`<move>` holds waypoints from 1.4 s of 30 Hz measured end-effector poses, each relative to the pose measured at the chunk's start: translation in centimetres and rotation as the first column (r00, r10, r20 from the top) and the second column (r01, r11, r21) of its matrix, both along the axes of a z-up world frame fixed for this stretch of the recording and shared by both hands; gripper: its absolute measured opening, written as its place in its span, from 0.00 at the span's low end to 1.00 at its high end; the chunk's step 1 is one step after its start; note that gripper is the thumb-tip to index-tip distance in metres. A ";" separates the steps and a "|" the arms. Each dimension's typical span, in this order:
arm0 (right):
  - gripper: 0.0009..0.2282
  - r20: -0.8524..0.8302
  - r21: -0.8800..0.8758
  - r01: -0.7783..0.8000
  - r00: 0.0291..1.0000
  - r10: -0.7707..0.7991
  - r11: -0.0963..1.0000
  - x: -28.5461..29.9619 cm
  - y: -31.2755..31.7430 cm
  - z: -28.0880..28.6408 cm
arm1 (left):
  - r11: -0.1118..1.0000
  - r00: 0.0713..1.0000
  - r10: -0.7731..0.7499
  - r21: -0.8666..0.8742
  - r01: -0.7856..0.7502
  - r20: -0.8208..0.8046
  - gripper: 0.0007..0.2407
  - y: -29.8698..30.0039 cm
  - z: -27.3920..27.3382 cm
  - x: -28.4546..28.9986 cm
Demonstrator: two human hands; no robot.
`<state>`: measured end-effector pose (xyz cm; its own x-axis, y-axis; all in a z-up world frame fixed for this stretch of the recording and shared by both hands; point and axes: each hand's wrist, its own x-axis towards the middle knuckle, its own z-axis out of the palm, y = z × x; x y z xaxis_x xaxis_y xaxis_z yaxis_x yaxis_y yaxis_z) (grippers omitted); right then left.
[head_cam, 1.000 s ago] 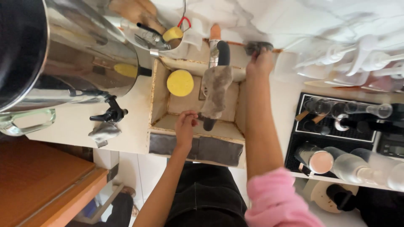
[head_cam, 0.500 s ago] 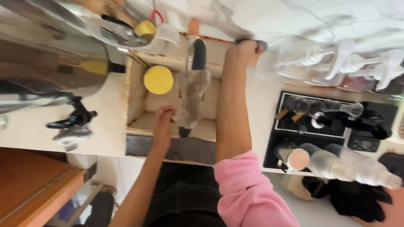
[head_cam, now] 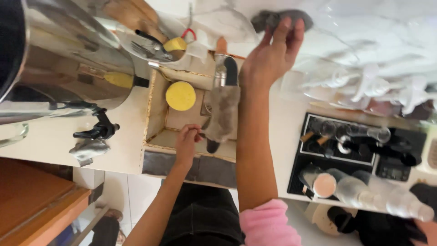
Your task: Cleaning the sink and counter area in a coffee shop using a cleaning cloth.
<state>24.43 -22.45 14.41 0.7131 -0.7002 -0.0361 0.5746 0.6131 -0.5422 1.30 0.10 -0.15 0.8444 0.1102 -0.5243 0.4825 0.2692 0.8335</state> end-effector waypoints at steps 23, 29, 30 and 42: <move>0.09 -0.032 -0.020 -0.122 0.992 0.122 0.992 -0.5 2.9 -9.4 | 0.997 0.997 0.054 0.052 -0.051 -0.052 0.07 3.7 -1.7 -5.4; 0.02 -0.247 -0.369 0.040 0.959 -0.140 0.929 0.0 4.5 -10.9 | 0.996 0.998 0.022 0.083 -0.017 -0.052 0.08 3.7 -0.1 -3.1; 0.02 -0.301 -0.465 -0.018 0.943 -0.139 0.885 -0.5 4.0 -11.3 | 0.995 0.998 -0.001 0.097 0.007 -0.058 0.08 3.4 0.1 -2.8; 0.10 -0.462 -0.715 -0.095 0.808 -0.366 0.693 -8.4 -5.4 -7.8 | 0.996 0.995 0.087 0.007 -0.087 -0.042 0.07 5.8 -1.1 -6.6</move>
<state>15.99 -27.89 6.59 0.6217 -0.7684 0.1518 0.0899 -0.1225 -0.9884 -5.27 5.87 -1.24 0.8086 0.1851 -0.5585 0.4922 0.3075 0.8144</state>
